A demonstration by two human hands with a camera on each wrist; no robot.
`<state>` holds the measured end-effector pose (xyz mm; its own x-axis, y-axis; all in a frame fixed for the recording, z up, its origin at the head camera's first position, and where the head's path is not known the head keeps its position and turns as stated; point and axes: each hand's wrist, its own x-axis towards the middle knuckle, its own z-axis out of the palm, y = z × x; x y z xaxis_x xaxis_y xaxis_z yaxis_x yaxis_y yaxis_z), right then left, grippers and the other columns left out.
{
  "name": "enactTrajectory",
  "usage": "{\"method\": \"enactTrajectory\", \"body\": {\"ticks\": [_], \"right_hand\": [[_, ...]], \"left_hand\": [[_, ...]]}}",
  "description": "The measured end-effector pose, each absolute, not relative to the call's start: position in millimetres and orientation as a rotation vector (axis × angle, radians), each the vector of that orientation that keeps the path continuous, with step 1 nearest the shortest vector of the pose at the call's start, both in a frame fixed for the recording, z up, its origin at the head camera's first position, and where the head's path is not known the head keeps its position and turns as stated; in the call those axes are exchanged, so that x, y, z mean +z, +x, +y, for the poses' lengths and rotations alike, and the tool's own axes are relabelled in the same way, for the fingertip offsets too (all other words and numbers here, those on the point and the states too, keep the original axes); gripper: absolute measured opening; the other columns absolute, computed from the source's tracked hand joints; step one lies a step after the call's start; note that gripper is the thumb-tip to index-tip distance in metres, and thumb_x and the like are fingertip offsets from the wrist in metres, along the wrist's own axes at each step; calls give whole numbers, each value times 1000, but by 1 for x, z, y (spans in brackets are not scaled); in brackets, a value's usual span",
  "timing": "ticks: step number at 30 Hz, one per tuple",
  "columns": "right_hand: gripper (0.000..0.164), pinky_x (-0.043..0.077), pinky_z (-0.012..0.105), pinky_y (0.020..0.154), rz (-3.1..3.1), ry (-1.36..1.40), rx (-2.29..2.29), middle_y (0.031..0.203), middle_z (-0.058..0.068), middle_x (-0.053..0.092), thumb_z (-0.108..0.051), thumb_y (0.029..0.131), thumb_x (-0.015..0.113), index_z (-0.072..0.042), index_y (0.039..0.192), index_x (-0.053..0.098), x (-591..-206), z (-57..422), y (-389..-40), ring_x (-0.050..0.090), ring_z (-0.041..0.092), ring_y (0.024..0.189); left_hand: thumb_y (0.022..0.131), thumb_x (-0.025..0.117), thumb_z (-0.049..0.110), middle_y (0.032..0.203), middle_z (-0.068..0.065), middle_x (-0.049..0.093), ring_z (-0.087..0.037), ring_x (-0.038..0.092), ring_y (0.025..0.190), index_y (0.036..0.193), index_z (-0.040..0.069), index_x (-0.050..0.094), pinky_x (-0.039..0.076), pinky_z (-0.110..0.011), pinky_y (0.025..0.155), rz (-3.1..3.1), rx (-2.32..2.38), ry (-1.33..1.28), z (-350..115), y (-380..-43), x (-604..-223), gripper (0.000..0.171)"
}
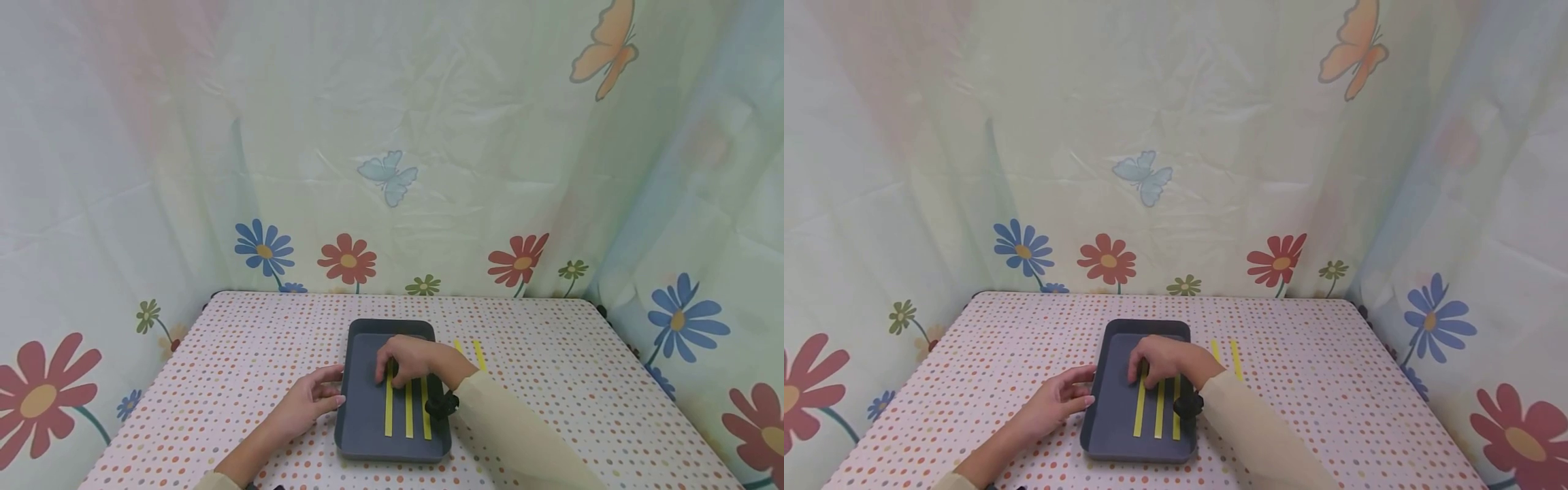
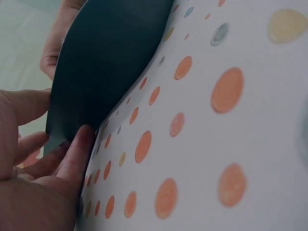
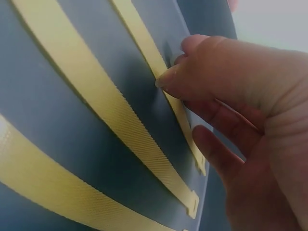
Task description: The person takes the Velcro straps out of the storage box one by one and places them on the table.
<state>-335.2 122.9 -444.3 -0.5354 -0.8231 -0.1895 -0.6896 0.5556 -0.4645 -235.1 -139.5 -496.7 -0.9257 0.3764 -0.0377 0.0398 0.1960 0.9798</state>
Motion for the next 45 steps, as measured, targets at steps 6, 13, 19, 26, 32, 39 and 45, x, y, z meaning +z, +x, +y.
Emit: {"method": "enactTrajectory", "body": {"ticks": [6, 13, 19, 26, 32, 39, 45], "right_hand": [[26, 53, 20, 83, 2353, -1315, -453, 98, -13, 73, 2, 79, 81, -19, 95, 82, -445, 121, -339, 65, 6, 89], [25, 53, 21, 87, 2353, -1319, -388, 97, -13, 72, 0, 80, 82, -19, 95, 82, -443, 118, -339, 63, 3, 90], [23, 52, 20, 86, 2355, -1299, -367, 97, -14, 69, 1, 80, 81, -18, 94, 82, -443, 116, -337, 62, 5, 91], [21, 50, 17, 82, 2346, -1320, -318, 96, -15, 68, 0, 81, 80, -19, 89, 82, -444, 113, -338, 60, 3, 90], [19, 49, 16, 78, 2349, -1329, -271, 92, -15, 67, 0, 80, 81, -18, 87, 82, -439, 111, -335, 60, 3, 86], [19, 50, 16, 75, 2361, -1297, -241, 90, -15, 67, 0, 81, 82, -18, 86, 81, -437, 108, -331, 63, 5, 84], [18, 51, 16, 74, 2376, -1263, -232, 89, -16, 66, -2, 81, 83, -20, 84, 80, -437, 107, -330, 62, 3, 83]], "left_hand": [[98, 71, 17, 151, -23, 50, -24, 66, 118, 153, 4, 44, 58, -25, 90, 2229, 1770, 409, -140, -237, -498, 62], [98, 70, 17, 152, -23, 50, -25, 66, 119, 153, 5, 44, 57, -24, 90, 2240, 1754, 429, -141, -238, -500, 62], [98, 71, 17, 152, -22, 50, -25, 66, 119, 153, 5, 45, 58, -25, 90, 2231, 1763, 398, -141, -238, -499, 62], [98, 71, 17, 151, -23, 50, -25, 66, 119, 152, 5, 46, 58, -26, 90, 2220, 1778, 389, -140, -235, -497, 61], [98, 71, 16, 152, -24, 49, -29, 65, 120, 152, 4, 45, 58, -26, 89, 2202, 1800, 393, -139, -234, -496, 62], [98, 71, 15, 151, -24, 50, -29, 65, 120, 152, 3, 45, 58, -27, 89, 2205, 1799, 395, -139, -234, -496, 61], [98, 71, 15, 151, -25, 50, -30, 65, 120, 152, 3, 45, 59, -27, 89, 2193, 1803, 387, -138, -234, -495, 61]]}}
